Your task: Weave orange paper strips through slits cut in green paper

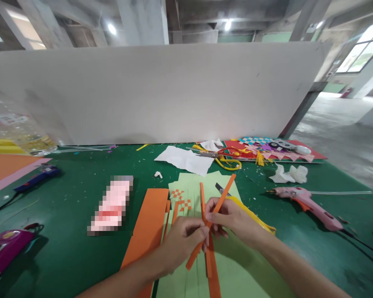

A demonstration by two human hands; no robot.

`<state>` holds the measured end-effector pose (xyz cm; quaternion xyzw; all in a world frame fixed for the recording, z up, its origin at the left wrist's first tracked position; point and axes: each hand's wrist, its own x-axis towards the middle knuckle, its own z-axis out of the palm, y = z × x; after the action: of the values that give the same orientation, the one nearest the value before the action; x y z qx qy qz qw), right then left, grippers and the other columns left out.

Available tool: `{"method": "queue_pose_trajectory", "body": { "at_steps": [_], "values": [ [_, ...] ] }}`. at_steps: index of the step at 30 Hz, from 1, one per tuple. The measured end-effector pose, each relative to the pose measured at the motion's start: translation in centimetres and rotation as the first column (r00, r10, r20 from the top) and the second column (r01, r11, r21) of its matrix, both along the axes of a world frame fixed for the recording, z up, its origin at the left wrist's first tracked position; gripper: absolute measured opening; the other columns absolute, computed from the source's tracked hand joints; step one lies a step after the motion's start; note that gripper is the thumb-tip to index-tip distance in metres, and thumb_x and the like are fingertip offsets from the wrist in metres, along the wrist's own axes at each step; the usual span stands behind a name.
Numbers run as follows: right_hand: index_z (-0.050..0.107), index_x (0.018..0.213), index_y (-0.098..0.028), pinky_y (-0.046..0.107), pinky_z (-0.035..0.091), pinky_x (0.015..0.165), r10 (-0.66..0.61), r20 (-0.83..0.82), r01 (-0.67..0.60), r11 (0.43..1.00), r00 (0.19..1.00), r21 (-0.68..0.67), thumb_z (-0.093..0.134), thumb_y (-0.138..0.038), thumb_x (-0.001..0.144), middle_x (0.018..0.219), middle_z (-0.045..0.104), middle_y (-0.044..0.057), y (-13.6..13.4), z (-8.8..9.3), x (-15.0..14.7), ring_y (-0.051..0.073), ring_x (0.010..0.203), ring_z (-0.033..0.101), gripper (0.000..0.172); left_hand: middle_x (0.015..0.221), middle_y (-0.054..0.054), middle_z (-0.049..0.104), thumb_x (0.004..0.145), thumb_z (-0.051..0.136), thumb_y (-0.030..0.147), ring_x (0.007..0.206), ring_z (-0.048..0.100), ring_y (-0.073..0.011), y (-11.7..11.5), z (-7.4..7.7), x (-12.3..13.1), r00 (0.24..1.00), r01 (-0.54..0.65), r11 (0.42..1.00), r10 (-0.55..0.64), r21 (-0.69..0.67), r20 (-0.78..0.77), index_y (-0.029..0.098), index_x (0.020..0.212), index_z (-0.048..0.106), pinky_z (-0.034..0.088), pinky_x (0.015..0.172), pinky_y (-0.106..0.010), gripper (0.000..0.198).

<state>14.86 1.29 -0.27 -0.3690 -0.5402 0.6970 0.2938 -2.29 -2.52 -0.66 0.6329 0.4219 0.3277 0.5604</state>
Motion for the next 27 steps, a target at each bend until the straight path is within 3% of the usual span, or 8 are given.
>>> {"method": "queue_pose_trajectory", "body": {
  "at_steps": [4,7,14,19,27],
  "values": [
    [0.060,0.086,-0.015,0.020,0.040,0.047,0.082,-0.200,-0.085,0.996,0.976,-0.008,0.071,-0.032,0.077,0.062,0.064,0.001,0.18,-0.02,0.30,0.012,0.054,0.061,0.022,0.065,-0.001,0.058,0.094,0.044,0.033,0.055,0.054,-0.0097,0.02,-0.24,-0.04,0.990,0.031,0.994,-0.016,-0.109,0.137,0.014,0.073,0.060,0.040,0.051,-0.018,0.032],
    [0.062,0.086,-0.013,0.022,0.043,0.051,0.074,-0.233,-0.073,0.997,0.970,0.012,0.071,-0.029,0.079,0.066,0.067,0.004,0.33,-0.03,0.54,0.015,0.061,0.065,0.019,0.068,-0.001,0.057,0.095,0.044,0.036,0.052,0.052,-0.0081,0.04,-0.42,-0.12,0.984,0.021,0.987,0.008,-0.160,0.180,0.015,0.075,0.056,0.037,0.047,-0.017,0.032],
    [0.061,0.069,-0.013,0.021,0.040,0.049,0.005,0.002,-0.005,0.997,1.000,0.080,0.067,-0.036,0.080,0.056,0.061,0.001,0.24,-0.03,0.38,0.010,0.049,0.053,0.027,0.062,0.000,0.058,0.095,0.045,0.037,0.055,0.054,-0.0092,-0.10,-0.40,-0.06,0.995,0.048,0.992,-0.036,-0.121,0.098,0.015,0.081,0.061,0.040,0.055,-0.019,0.031],
    [0.059,0.071,-0.016,0.022,0.041,0.049,0.001,0.073,-0.008,0.995,0.997,0.100,0.067,-0.040,0.079,0.056,0.060,0.000,0.09,0.08,0.15,0.011,0.049,0.052,0.027,0.058,0.002,0.055,0.095,0.043,0.037,0.051,0.052,-0.0092,-0.11,-0.56,0.03,0.995,-0.020,0.993,0.031,-0.115,0.093,0.015,0.072,0.058,0.037,0.051,-0.020,0.034],
    [0.058,0.071,-0.016,0.021,0.041,0.048,0.079,0.101,-0.091,0.989,0.992,0.117,0.056,-0.020,0.077,0.056,0.056,-0.003,0.02,-0.12,0.20,0.010,0.049,0.051,0.007,0.057,0.002,0.054,0.091,0.042,0.026,0.048,0.049,-0.0083,0.04,-0.66,0.01,0.996,-0.056,0.993,0.063,-0.103,0.064,0.014,0.067,0.057,0.037,0.049,-0.019,0.031]
  ]
}}
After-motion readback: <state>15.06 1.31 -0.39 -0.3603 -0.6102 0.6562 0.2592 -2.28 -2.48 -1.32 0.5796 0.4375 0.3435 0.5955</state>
